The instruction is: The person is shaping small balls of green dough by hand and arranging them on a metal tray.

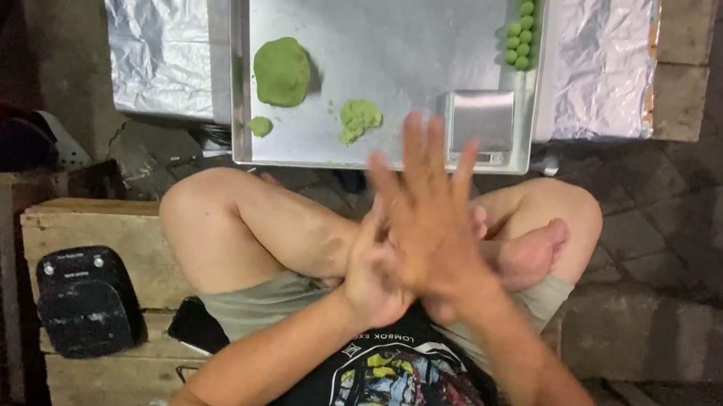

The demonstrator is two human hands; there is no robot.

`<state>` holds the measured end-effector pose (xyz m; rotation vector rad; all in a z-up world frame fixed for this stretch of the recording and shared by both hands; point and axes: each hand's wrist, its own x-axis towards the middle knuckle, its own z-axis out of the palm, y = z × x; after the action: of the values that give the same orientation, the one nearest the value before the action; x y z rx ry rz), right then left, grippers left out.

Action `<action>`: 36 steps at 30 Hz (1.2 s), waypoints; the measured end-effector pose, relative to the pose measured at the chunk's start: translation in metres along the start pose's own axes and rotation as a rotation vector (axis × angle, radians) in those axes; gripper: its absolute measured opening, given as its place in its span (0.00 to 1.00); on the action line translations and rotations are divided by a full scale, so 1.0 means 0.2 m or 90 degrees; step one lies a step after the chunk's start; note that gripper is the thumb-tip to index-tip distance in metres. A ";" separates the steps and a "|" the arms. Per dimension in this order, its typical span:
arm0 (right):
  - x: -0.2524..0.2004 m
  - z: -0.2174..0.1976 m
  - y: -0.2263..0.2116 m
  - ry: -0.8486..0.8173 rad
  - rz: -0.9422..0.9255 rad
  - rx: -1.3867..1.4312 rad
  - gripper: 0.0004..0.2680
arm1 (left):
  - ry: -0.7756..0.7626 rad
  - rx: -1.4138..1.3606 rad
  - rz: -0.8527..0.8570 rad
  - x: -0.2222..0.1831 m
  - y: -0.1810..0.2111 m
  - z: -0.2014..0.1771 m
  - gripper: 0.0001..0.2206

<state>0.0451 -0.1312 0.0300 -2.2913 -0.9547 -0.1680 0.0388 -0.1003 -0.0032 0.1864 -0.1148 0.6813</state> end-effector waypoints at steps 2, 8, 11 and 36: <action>0.06 -0.05 0.21 0.015 0.092 -0.052 0.33 | 0.295 -0.054 -0.778 0.17 0.22 -0.14 0.30; -0.18 -0.32 0.27 0.150 0.246 0.046 0.36 | 0.151 -0.025 -0.732 0.35 0.01 -0.38 0.26; -0.32 -0.38 0.30 0.243 0.337 0.094 0.38 | 0.211 -0.003 -0.711 0.48 -0.01 -0.34 0.23; -0.81 0.02 0.59 0.270 0.340 -0.198 0.20 | -0.407 1.123 -0.718 1.10 -1.26 -0.69 0.15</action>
<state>0.0060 -0.2877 -0.0896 -2.5534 -0.0925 -0.5738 0.3742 -0.1285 -0.1350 1.9934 0.0279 -0.6273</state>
